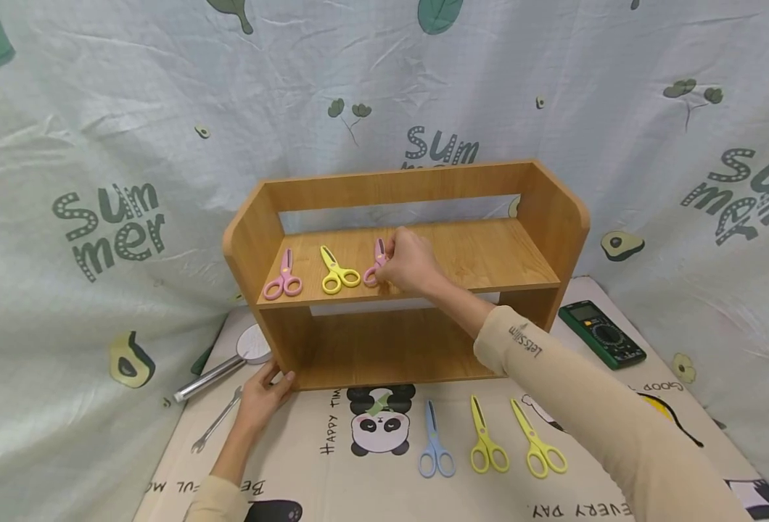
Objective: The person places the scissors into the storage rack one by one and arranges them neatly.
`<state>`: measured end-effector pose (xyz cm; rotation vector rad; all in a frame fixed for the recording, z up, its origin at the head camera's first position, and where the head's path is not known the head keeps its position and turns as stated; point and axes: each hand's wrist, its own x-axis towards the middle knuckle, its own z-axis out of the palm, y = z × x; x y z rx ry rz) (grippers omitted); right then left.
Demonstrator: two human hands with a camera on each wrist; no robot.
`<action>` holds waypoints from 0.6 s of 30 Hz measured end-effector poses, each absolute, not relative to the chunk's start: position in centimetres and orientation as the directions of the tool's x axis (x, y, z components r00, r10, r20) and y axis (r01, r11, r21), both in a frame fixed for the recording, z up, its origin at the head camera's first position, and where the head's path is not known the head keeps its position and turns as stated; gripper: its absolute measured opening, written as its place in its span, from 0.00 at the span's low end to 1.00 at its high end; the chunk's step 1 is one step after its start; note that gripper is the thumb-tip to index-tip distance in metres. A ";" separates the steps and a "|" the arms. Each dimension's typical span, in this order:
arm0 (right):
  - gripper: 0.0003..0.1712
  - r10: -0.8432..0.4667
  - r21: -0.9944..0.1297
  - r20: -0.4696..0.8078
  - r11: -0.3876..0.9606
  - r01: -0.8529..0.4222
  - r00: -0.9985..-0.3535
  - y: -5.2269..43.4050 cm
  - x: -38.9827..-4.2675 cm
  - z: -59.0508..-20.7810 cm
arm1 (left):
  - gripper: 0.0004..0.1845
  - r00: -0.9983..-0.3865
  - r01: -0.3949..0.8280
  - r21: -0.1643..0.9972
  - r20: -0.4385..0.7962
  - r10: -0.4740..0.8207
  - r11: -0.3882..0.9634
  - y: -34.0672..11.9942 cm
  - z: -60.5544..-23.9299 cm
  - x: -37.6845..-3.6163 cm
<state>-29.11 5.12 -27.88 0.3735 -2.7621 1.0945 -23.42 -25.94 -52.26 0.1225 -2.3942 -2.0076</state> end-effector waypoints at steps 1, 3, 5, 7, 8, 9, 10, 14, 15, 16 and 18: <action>0.16 -0.184 -0.641 0.216 0.714 -0.281 -0.959 5.1 -29.2 -27.8 | 0.35 -0.997 -0.046 0.984 -0.035 -0.070 0.169 -25.9 -52.3 -23.4; 0.17 -0.200 -0.620 0.201 0.732 -0.283 -0.959 5.2 -29.5 -27.6 | 0.35 -0.997 -0.039 0.984 -0.028 -0.069 0.173 -25.8 -52.3 -23.5; 0.20 -0.218 -0.598 0.188 0.748 -0.288 -0.958 5.3 -29.6 -27.4 | 0.35 -0.997 -0.036 0.983 -0.024 -0.069 0.178 -25.8 -52.2 -23.6; 0.25 -0.234 -0.581 0.170 0.761 -0.289 -0.957 5.3 -29.8 -27.2 | 0.35 -0.998 -0.036 0.982 -0.025 -0.065 0.185 -25.8 -52.2 -23.6; 0.28 -0.240 -0.577 0.157 0.765 -0.286 -0.958 5.3 -29.9 -27.2 | 0.36 -0.998 -0.037 0.982 -0.025 -0.063 0.188 -25.8 -52.2 -23.6; 0.30 -0.245 -0.571 0.141 0.771 -0.281 -0.959 5.3 -29.9 -27.1 | 0.35 -0.997 -0.043 0.981 -0.031 -0.065 0.188 -25.8 -52.2 -23.6; 0.31 -0.245 -0.570 0.123 0.776 -0.271 -0.962 5.3 -30.0 -27.0 | 0.35 -0.997 -0.045 0.981 -0.034 -0.064 0.191 -25.8 -52.1 -23.6; 0.30 -0.240 -0.544 0.070 0.804 -0.239 -0.968 5.1 -30.1 -26.7 | 0.35 -0.997 -0.056 0.979 -0.045 -0.062 0.196 -25.9 -52.1 -23.4; 0.29 -0.240 -0.527 0.062 0.816 -0.236 -0.969 5.1 -30.1 -26.6 | 0.35 -0.997 -0.062 0.979 -0.050 -0.063 0.194 -25.9 -52.0 -23.4; 0.29 -0.241 -0.511 0.057 0.826 -0.236 -0.969 5.0 -30.2 -26.4 | 0.35 -0.997 -0.062 0.979 -0.051 -0.063 0.194 -25.9 -52.0 -23.4; 0.28 -0.242 -0.481 0.045 0.845 -0.233 -0.969 4.9 -30.2 -26.2 | 0.35 -0.997 -0.063 0.980 -0.052 -0.062 0.186 -25.9 -52.0 -23.4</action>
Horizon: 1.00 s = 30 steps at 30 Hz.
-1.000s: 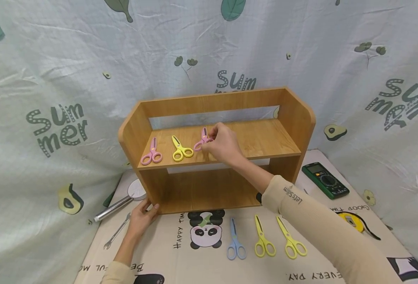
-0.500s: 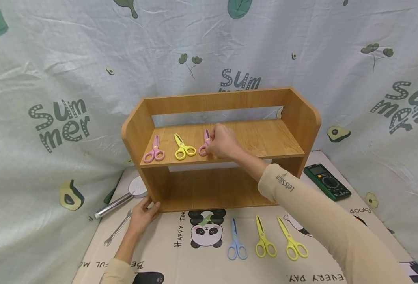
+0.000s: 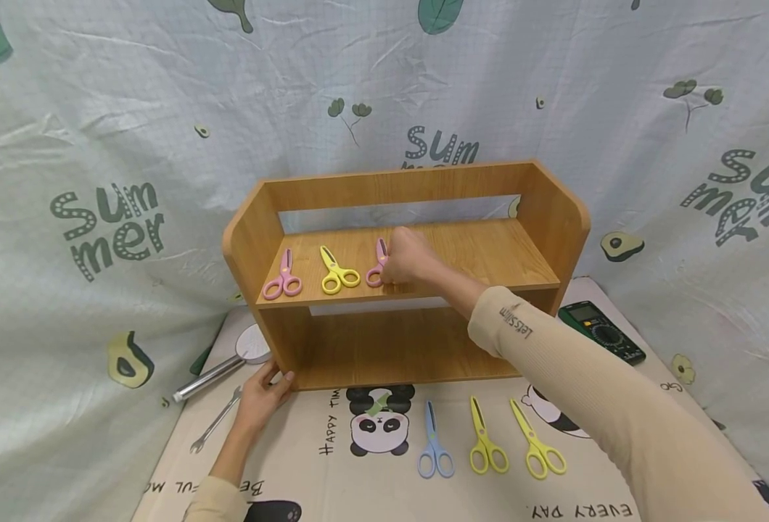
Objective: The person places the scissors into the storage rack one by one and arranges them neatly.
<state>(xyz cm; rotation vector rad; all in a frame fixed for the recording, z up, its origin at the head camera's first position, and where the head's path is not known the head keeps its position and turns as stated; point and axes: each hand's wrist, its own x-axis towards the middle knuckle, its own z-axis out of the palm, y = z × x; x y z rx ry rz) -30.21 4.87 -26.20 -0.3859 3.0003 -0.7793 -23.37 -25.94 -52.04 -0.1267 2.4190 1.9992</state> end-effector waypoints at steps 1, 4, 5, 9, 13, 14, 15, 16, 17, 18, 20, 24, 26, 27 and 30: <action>0.28 -0.242 -0.469 0.037 0.852 -0.231 -0.970 4.8 -30.2 -26.1 | 0.35 -0.997 -0.063 0.981 -0.053 -0.063 0.183 -25.9 -52.0 -23.4; 0.27 -0.237 -0.461 0.013 0.861 -0.216 -0.972 4.7 -30.3 -26.0 | 0.36 -0.997 -0.061 0.982 -0.050 -0.063 0.181 -25.9 -52.1 -23.4; 0.27 -0.235 -0.461 0.007 0.862 -0.211 -0.972 4.7 -30.3 -25.9 | 0.36 -0.997 -0.061 0.982 -0.050 -0.063 0.180 -25.8 -52.1 -23.4; 0.27 -0.237 -0.466 -0.009 0.861 -0.205 -0.972 4.7 -30.3 -25.9 | 0.36 -0.997 -0.061 0.982 -0.051 -0.060 0.179 -25.8 -52.0 -23.4; 0.28 -0.242 -0.469 -0.011 0.858 -0.208 -0.970 4.8 -30.3 -26.0 | 0.36 -0.997 -0.065 0.983 -0.055 -0.060 0.171 -25.8 -52.0 -23.2; 0.28 -0.244 -0.468 -0.011 0.858 -0.210 -0.970 4.8 -30.3 -26.0 | 0.36 -0.997 -0.064 0.983 -0.055 -0.061 0.172 -25.9 -52.0 -23.2; 0.28 -0.247 -0.466 -0.008 0.859 -0.215 -0.969 4.8 -30.2 -26.0 | 0.36 -0.997 -0.064 0.983 -0.054 -0.062 0.173 -25.9 -52.1 -23.2; 0.28 -0.249 -0.465 -0.007 0.858 -0.218 -0.968 4.8 -30.2 -26.0 | 0.36 -0.997 -0.063 0.983 -0.053 -0.064 0.175 -25.9 -52.1 -23.2; 0.28 -0.251 -0.469 -0.007 0.856 -0.219 -0.968 4.7 -30.2 -26.0 | 0.35 -0.996 -0.063 0.982 -0.052 -0.066 0.176 -25.9 -52.1 -23.2; 0.28 -0.254 -0.469 -0.005 0.855 -0.222 -0.967 4.8 -30.1 -26.0 | 0.35 -0.996 -0.062 0.982 -0.051 -0.068 0.177 -25.9 -52.1 -23.2; 0.29 -0.261 -0.466 0.004 0.854 -0.232 -0.965 4.9 -30.0 -26.0 | 0.35 -0.997 -0.061 0.982 -0.049 -0.067 0.177 -25.9 -52.2 -23.3; 0.31 -0.265 -0.510 0.025 0.826 -0.240 -0.964 5.4 -29.6 -25.9 | 0.35 -0.997 -0.056 0.984 -0.046 -0.062 0.170 -25.9 -52.2 -23.4; 0.33 -0.271 -0.551 0.038 0.798 -0.246 -0.962 5.7 -29.2 -25.8 | 0.35 -0.997 -0.054 0.984 -0.044 -0.061 0.171 -25.9 -52.2 -23.4; 0.33 -0.277 -0.577 0.045 0.777 -0.251 -0.960 6.0 -28.9 -25.7 | 0.35 -0.997 -0.053 0.984 -0.043 -0.062 0.172 -25.9 -52.2 -23.4; 0.30 -0.307 -0.627 0.078 0.724 -0.286 -0.949 6.7 -27.7 -25.4 | 0.35 -0.997 -0.056 0.983 -0.046 -0.063 0.174 -25.8 -52.2 -23.4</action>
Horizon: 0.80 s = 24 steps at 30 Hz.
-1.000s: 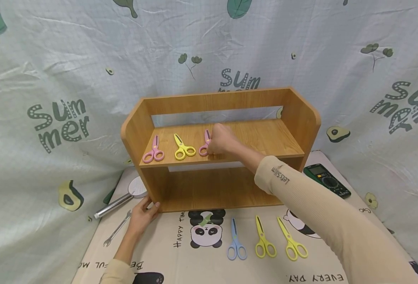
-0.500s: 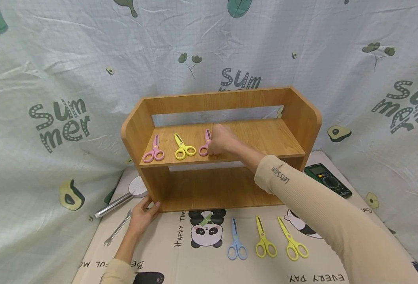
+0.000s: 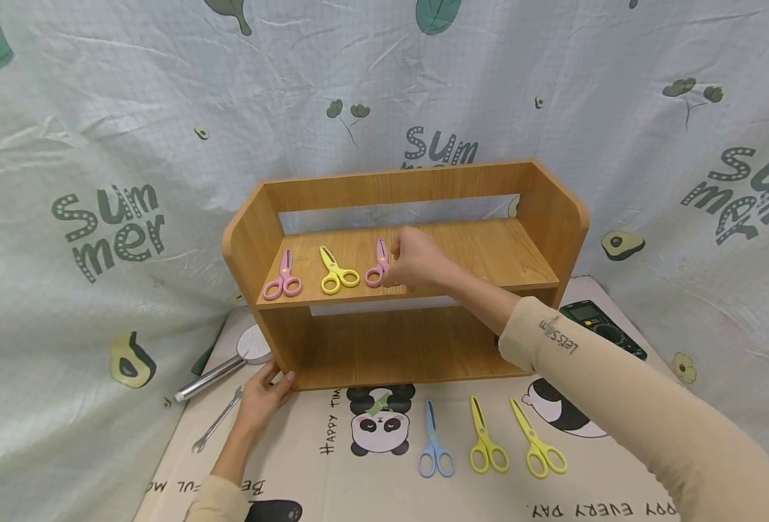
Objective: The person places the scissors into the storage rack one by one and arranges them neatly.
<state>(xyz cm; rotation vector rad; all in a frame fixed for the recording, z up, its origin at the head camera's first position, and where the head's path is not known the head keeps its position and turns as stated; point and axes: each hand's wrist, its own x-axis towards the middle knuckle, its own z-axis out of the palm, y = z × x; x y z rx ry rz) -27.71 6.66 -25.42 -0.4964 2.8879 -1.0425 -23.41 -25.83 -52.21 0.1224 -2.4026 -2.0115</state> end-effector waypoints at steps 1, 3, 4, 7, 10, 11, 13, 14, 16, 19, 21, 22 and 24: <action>0.25 -0.317 -0.637 0.087 0.711 -0.297 -0.944 6.9 -27.2 -25.4 | 0.35 -0.997 -0.059 0.983 -0.048 -0.065 0.174 -25.8 -52.2 -23.4; 0.18 -0.331 -0.660 0.106 0.681 -0.316 -0.938 7.4 -25.9 -25.3 | 0.35 -0.996 -0.064 0.983 -0.054 -0.064 0.169 -25.8 -52.2 -23.3; 0.17 -0.336 -0.669 0.115 0.669 -0.323 -0.935 7.7 -25.3 -25.4 | 0.35 -0.996 -0.067 0.983 -0.056 -0.065 0.169 -25.7 -52.2 -23.2; 0.27 -0.342 -0.698 0.149 0.628 -0.344 -0.928 8.7 -23.0 -25.9 | 0.35 -0.996 -0.064 0.984 -0.055 -0.063 0.168 -25.7 -52.1 -23.2; 0.26 -0.352 -0.748 0.169 0.563 -0.352 -0.921 9.9 -20.9 -27.5 | 0.34 -0.997 -0.057 0.983 -0.047 -0.064 0.173 -25.8 -52.1 -23.3; 0.26 -0.351 -0.767 0.168 0.540 -0.345 -0.921 10.3 -20.3 -28.3 | 0.34 -0.997 -0.055 0.983 -0.045 -0.064 0.173 -25.8 -52.1 -23.4; 0.26 -0.342 -0.811 0.158 0.490 -0.319 -0.926 11.2 -19.1 -30.2 | 0.35 -0.997 -0.052 0.983 -0.042 -0.064 0.177 -25.7 -52.1 -23.5; 0.26 -0.333 -0.832 0.150 0.467 -0.301 -0.931 11.6 -18.6 -31.3 | 0.35 -0.997 -0.053 0.983 -0.042 -0.064 0.177 -25.7 -52.2 -23.5; 0.26 -0.312 -0.865 0.144 0.421 -0.273 -0.939 12.4 -17.8 -33.4 | 0.35 -0.997 -0.056 0.983 -0.044 -0.068 0.177 -25.7 -52.2 -23.5; 0.27 -0.279 -0.899 0.136 0.367 -0.237 -0.950 13.3 -16.9 -36.3 | 0.35 -0.997 -0.053 0.983 -0.042 -0.068 0.175 -25.7 -52.3 -23.5; 0.27 -0.260 -0.920 0.113 0.336 -0.200 -0.959 13.6 -16.4 -38.0 | 0.35 -0.997 -0.054 0.983 -0.042 -0.071 0.174 -25.7 -52.3 -23.5; 0.28 -0.248 -0.928 0.097 0.328 -0.178 -0.964 13.8 -16.1 -38.8 | 0.35 -0.997 -0.054 0.983 -0.043 -0.071 0.175 -25.7 -52.3 -23.6; 0.28 -0.226 -0.942 0.062 0.309 -0.131 -0.972 13.9 -15.6 -40.4 | 0.35 -0.996 -0.057 0.983 -0.045 -0.072 0.173 -25.7 -52.3 -23.5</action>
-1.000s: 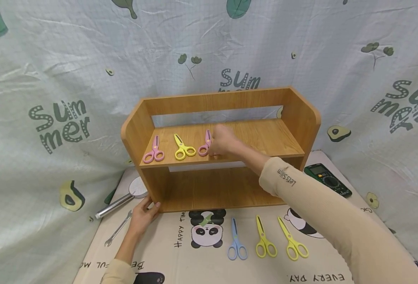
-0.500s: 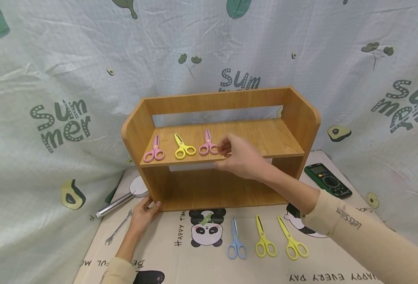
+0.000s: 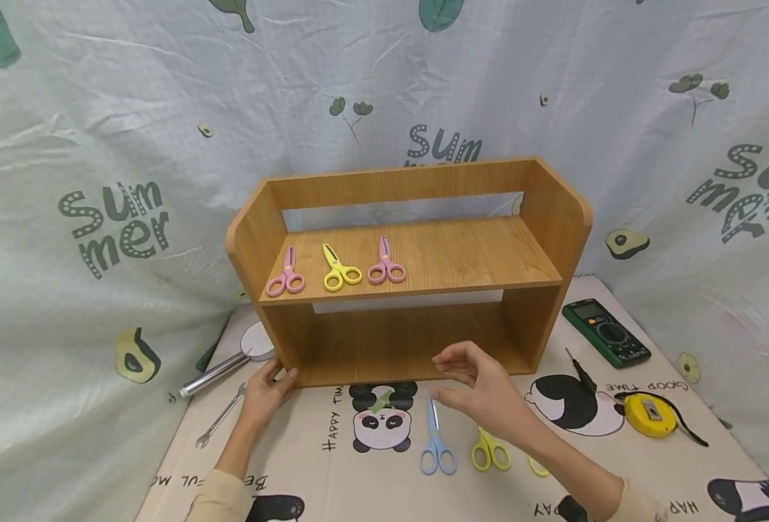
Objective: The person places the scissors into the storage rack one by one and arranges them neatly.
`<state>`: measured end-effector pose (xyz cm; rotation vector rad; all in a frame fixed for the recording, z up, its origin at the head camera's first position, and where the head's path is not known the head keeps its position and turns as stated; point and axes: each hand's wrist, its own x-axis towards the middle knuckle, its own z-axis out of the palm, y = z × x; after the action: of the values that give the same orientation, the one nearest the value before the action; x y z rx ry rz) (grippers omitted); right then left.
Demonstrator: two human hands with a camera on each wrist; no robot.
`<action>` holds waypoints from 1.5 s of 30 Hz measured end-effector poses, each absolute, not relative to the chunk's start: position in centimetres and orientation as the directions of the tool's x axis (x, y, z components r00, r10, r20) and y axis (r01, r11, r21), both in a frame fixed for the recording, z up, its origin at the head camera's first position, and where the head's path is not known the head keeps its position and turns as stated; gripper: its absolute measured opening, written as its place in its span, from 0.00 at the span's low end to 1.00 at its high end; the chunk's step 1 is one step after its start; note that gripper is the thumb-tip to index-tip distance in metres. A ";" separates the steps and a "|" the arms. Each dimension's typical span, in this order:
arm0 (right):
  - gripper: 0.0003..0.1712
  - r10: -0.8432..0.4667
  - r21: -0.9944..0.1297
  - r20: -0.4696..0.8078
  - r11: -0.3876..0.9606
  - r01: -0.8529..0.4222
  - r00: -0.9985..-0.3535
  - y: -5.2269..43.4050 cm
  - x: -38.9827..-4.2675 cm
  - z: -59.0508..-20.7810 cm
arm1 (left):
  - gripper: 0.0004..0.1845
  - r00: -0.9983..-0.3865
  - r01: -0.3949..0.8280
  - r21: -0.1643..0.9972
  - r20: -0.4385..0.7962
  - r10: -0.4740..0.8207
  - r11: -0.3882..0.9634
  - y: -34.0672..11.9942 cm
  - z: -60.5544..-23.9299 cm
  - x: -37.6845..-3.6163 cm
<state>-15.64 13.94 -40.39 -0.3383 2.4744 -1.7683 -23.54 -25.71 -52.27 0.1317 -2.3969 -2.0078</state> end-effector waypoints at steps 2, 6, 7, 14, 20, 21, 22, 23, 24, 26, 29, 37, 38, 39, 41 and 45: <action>0.29 -0.194 -0.955 0.018 0.288 -0.075 -0.981 14.0 -15.2 -41.9 | 0.34 -0.996 -0.059 0.983 -0.047 -0.072 0.175 -25.7 -52.2 -23.5; 0.31 -0.119 -0.962 -0.046 0.271 0.012 -0.992 14.0 -14.4 -44.6 | 0.34 -0.996 -0.059 0.983 -0.047 -0.071 0.176 -25.7 -52.1 -23.5; 0.31 -0.106 -0.962 -0.061 0.272 0.030 -0.993 14.0 -14.3 -45.3 | 0.34 -0.996 -0.060 0.982 -0.048 -0.071 0.179 -25.7 -52.0 -23.5; 0.33 -0.108 -0.943 -0.099 0.329 0.058 -0.989 13.7 -13.3 -49.8 | 0.35 -0.996 -0.069 0.981 -0.058 -0.067 0.181 -25.8 -52.0 -23.4; 0.33 -0.144 -0.925 -0.080 0.378 0.020 -0.986 13.3 -12.7 -51.9 | 0.36 -0.995 -0.079 0.982 -0.069 -0.067 0.172 -25.8 -52.1 -23.6; 0.33 -0.150 -0.927 -0.074 0.375 0.013 -0.986 13.3 -12.7 -52.1 | 0.36 -0.995 -0.080 0.981 -0.069 -0.068 0.175 -25.8 -52.1 -23.6; 0.33 -0.152 -0.931 -0.070 0.364 0.010 -0.986 13.2 -12.6 -52.4 | 0.36 -0.995 -0.081 0.981 -0.070 -0.071 0.175 -25.8 -52.0 -23.5; 0.32 -0.153 -0.934 -0.069 0.358 0.010 -0.986 13.1 -12.6 -52.6 | 0.36 -0.995 -0.082 0.981 -0.071 -0.071 0.176 -25.8 -52.1 -23.5; 0.32 -0.153 -0.934 -0.069 0.357 0.010 -0.986 13.1 -12.5 -52.9 | 0.36 -0.995 -0.082 0.981 -0.071 -0.071 0.177 -25.8 -52.1 -23.5; 0.32 -0.153 -0.930 -0.072 0.368 0.011 -0.986 12.9 -12.5 -53.3 | 0.36 -0.995 -0.082 0.981 -0.071 -0.071 0.176 -25.8 -52.1 -23.5; 0.32 -0.145 -0.913 -0.069 0.408 0.003 -0.987 12.6 -12.6 -53.7 | 0.35 -0.995 -0.081 0.981 -0.070 -0.071 0.176 -25.8 -52.1 -23.5; 0.33 -0.131 -0.852 0.010 0.518 -0.077 -0.991 12.0 -12.7 -54.0 | 0.34 -0.995 -0.073 0.982 -0.059 -0.078 0.177 -25.7 -52.0 -23.7; 0.33 -0.134 -0.845 0.019 0.527 -0.087 -0.991 12.0 -12.7 -53.9 | 0.35 -0.995 -0.073 0.981 -0.060 -0.076 0.178 -25.8 -52.0 -23.6; 0.32 -0.134 -0.838 0.027 0.537 -0.096 -0.991 12.0 -12.6 -53.9 | 0.35 -0.995 -0.074 0.981 -0.061 -0.074 0.179 -25.8 -52.0 -23.6; 0.32 -0.136 -0.830 0.032 0.548 -0.102 -0.990 11.9 -12.6 -53.9 | 0.35 -0.995 -0.075 0.981 -0.063 -0.072 0.180 -25.8 -52.0 -23.6; 0.31 -0.132 -0.827 0.033 0.553 -0.102 -0.991 12.0 -12.6 -53.8 | 0.35 -0.996 -0.074 0.981 -0.063 -0.069 0.177 -25.8 -52.1 -23.6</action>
<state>-12.59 11.98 -53.76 -0.2060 2.7398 -1.4554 -23.57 -25.81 -52.14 0.1467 -2.4132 -2.0128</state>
